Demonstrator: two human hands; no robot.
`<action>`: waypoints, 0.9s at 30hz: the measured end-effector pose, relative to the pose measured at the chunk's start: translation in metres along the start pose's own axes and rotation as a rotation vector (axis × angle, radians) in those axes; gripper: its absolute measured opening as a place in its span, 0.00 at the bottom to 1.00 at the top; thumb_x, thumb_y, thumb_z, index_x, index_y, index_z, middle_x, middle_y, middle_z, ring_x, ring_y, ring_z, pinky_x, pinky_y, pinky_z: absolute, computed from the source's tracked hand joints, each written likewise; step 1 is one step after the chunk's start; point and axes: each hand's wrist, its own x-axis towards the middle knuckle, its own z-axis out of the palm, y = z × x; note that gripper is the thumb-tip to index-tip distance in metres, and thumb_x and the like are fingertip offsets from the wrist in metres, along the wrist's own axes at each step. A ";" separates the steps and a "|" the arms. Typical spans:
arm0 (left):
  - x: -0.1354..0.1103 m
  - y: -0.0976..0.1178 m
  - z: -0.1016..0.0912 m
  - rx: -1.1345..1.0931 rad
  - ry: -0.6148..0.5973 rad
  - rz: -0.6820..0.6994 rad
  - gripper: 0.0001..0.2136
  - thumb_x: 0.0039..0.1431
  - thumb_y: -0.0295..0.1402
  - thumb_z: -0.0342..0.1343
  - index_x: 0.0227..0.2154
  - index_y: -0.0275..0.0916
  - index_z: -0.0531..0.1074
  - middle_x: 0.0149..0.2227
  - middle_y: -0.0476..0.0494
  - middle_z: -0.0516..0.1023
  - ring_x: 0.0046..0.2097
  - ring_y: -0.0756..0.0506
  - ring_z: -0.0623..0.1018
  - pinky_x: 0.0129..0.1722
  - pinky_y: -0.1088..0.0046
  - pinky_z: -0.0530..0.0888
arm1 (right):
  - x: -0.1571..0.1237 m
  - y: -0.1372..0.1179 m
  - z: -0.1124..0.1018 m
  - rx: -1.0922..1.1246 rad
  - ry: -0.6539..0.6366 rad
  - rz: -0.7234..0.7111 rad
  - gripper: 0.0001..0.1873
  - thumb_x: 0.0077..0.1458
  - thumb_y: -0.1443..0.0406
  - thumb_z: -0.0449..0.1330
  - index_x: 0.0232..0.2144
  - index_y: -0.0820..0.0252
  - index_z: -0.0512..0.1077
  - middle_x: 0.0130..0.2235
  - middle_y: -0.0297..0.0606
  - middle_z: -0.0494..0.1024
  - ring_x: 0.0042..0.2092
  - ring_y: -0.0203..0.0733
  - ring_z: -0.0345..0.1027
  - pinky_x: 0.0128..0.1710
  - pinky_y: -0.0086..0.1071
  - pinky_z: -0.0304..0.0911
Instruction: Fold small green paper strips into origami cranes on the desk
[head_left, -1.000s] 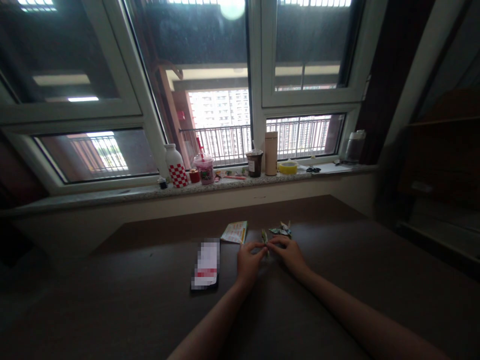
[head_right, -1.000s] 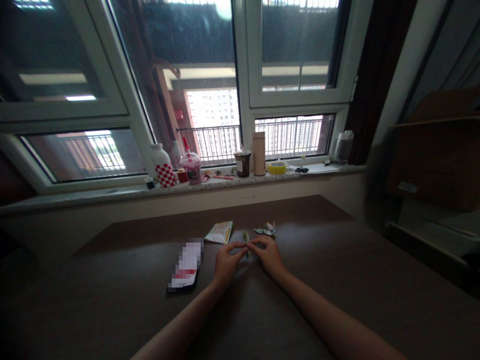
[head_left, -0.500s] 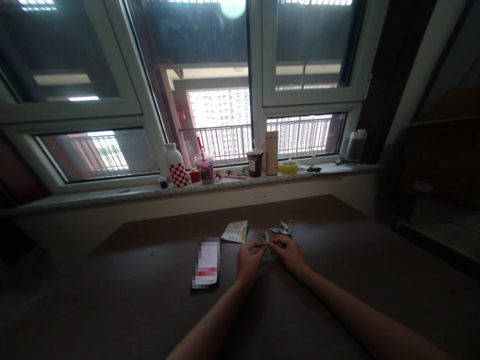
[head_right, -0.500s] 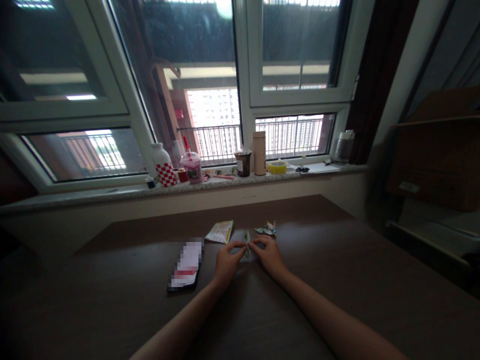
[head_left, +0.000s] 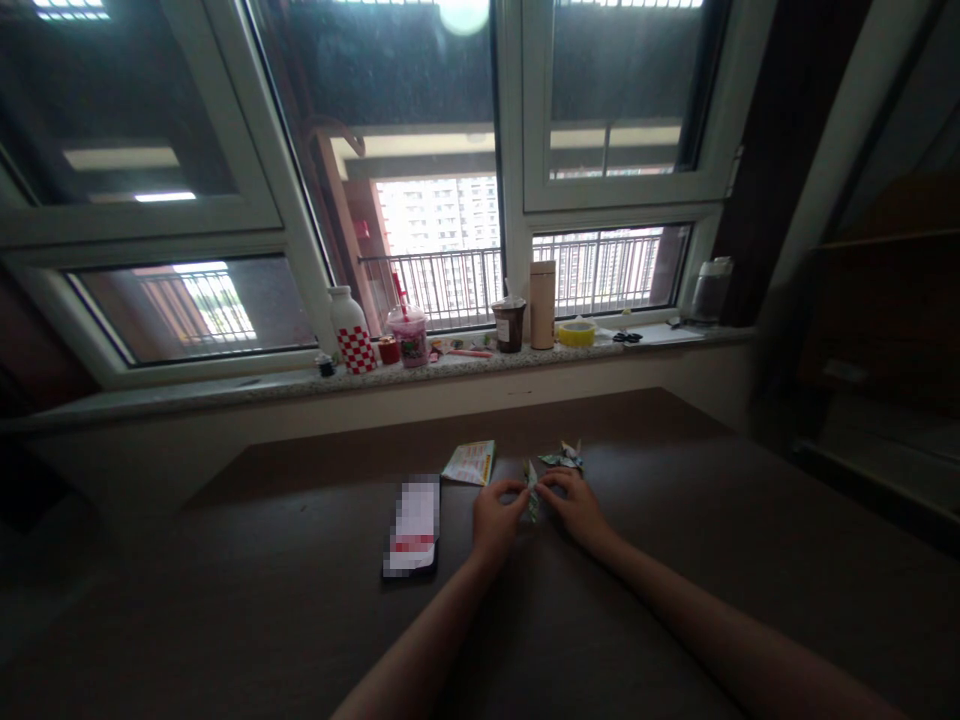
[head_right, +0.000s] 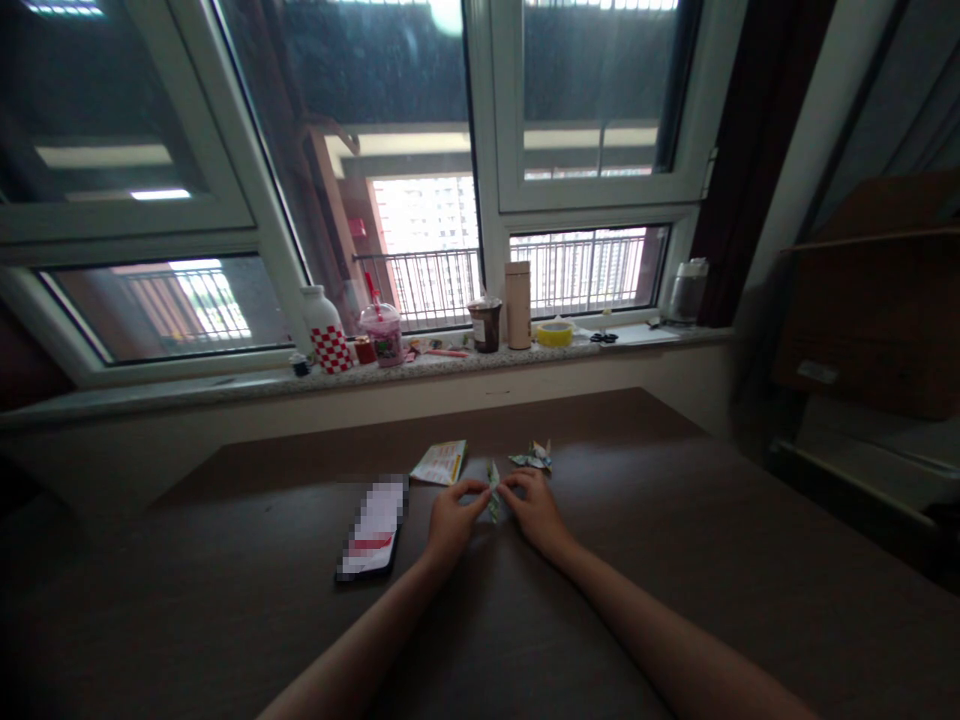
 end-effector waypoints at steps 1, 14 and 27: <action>0.001 0.000 0.000 -0.003 0.002 0.000 0.04 0.48 0.32 0.60 0.26 0.39 0.79 0.30 0.46 0.83 0.37 0.43 0.80 0.41 0.66 0.75 | 0.000 0.001 0.001 -0.003 0.010 0.002 0.16 0.50 0.50 0.62 0.29 0.55 0.79 0.44 0.44 0.76 0.52 0.51 0.67 0.58 0.46 0.57; 0.002 -0.002 0.001 -0.016 0.047 -0.001 0.02 0.47 0.29 0.60 0.26 0.38 0.75 0.29 0.46 0.80 0.35 0.44 0.80 0.39 0.70 0.73 | -0.002 -0.014 -0.003 -0.020 0.027 -0.019 0.12 0.48 0.54 0.64 0.26 0.57 0.77 0.45 0.46 0.76 0.51 0.52 0.69 0.56 0.48 0.59; 0.001 -0.003 -0.001 0.027 0.016 -0.001 0.11 0.50 0.36 0.63 0.36 0.37 0.78 0.34 0.42 0.83 0.41 0.40 0.81 0.48 0.62 0.72 | -0.003 -0.015 -0.003 0.072 0.047 -0.095 0.12 0.48 0.61 0.63 0.33 0.56 0.64 0.34 0.36 0.72 0.40 0.45 0.71 0.47 0.41 0.66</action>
